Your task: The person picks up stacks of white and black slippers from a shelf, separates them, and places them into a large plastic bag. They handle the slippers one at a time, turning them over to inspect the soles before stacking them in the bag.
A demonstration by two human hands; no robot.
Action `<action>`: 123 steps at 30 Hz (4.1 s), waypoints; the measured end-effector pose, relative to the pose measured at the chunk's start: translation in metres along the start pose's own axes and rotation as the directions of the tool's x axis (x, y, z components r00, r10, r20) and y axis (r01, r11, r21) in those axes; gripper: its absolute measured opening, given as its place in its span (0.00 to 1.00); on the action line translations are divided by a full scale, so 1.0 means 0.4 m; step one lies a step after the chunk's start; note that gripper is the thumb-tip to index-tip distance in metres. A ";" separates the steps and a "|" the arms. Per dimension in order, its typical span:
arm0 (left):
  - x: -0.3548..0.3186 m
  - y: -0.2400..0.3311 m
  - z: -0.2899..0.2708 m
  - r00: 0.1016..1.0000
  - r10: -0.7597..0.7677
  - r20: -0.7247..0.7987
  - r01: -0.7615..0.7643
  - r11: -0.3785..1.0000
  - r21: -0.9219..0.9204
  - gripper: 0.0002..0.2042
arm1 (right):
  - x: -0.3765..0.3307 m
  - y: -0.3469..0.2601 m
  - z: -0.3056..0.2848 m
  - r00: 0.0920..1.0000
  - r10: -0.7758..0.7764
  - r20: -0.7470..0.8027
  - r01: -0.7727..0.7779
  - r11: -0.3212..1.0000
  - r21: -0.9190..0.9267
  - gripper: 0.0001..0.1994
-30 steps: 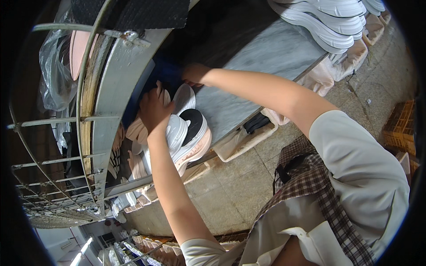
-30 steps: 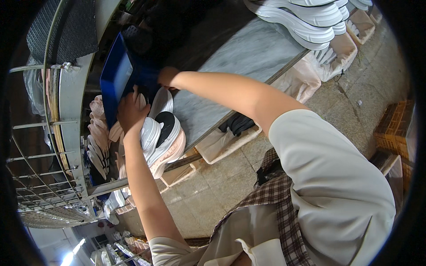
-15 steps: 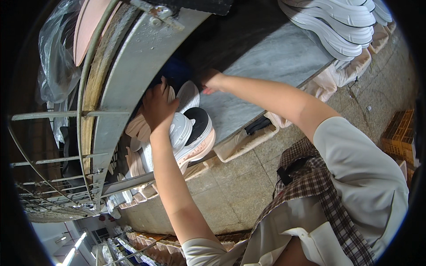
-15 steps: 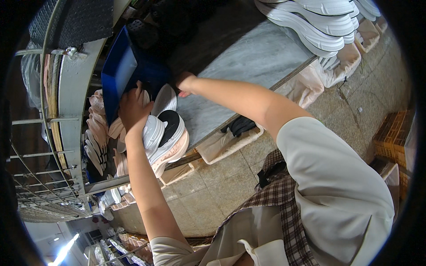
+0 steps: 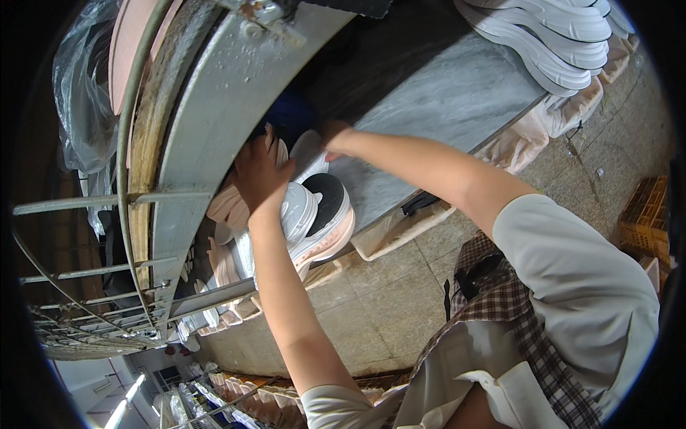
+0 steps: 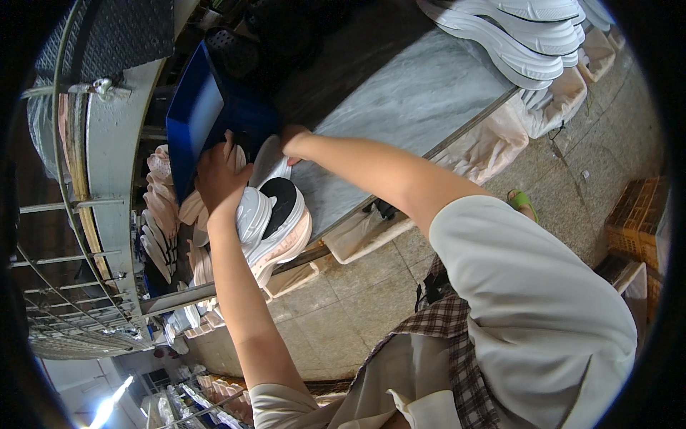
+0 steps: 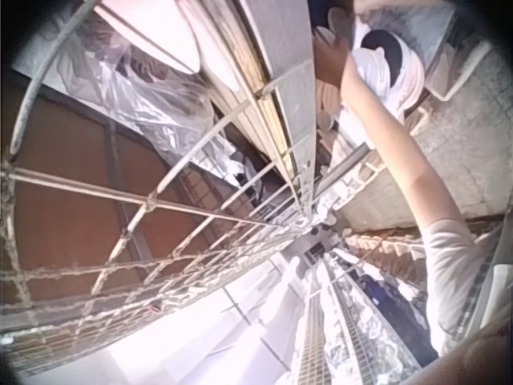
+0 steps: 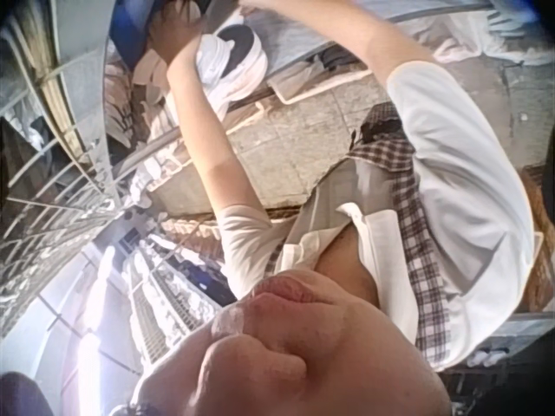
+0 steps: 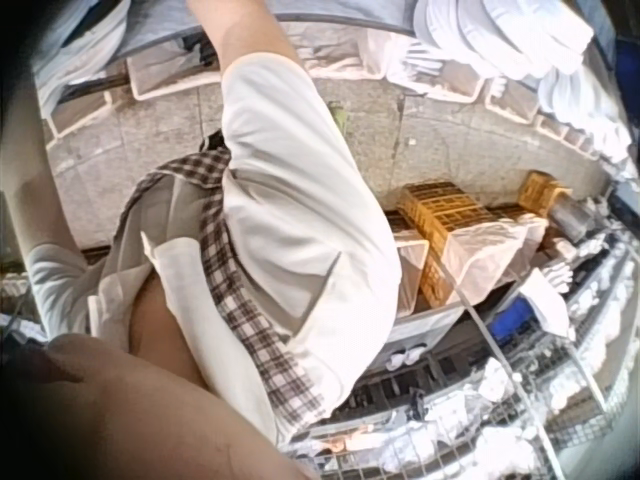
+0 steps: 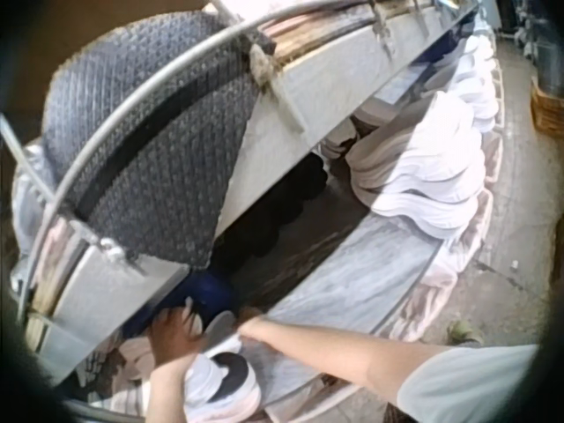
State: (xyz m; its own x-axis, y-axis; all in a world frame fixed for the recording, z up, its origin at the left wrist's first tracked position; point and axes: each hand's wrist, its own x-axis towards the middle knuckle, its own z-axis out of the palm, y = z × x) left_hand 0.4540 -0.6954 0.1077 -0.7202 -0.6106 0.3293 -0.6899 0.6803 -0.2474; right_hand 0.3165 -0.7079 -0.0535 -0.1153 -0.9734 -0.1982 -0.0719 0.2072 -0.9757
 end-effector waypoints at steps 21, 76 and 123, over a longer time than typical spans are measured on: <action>-0.005 0.008 -0.014 0.997 -0.065 0.049 0.064 0.997 0.031 0.28 | -0.109 -0.027 -0.080 0.978 0.207 -0.027 -0.180 0.901 0.395 0.10; -0.010 0.002 0.050 0.978 -0.123 0.168 0.125 0.992 0.000 0.41 | -0.262 0.068 -0.264 0.987 0.076 -0.142 -0.041 0.972 0.233 0.09; -0.216 0.625 -0.181 0.719 0.484 0.500 0.115 0.626 -0.771 0.22 | -1.195 0.093 -0.999 0.720 -0.253 0.646 -0.067 0.902 0.428 0.22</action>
State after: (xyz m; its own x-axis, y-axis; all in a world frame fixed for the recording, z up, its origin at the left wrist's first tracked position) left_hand 0.3491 -0.4433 0.0834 -0.8877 -0.3123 -0.3382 -0.4583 0.6687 0.5855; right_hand -0.0268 -0.1958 0.0426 0.5749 -0.8171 0.0435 0.3665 0.2096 -0.9065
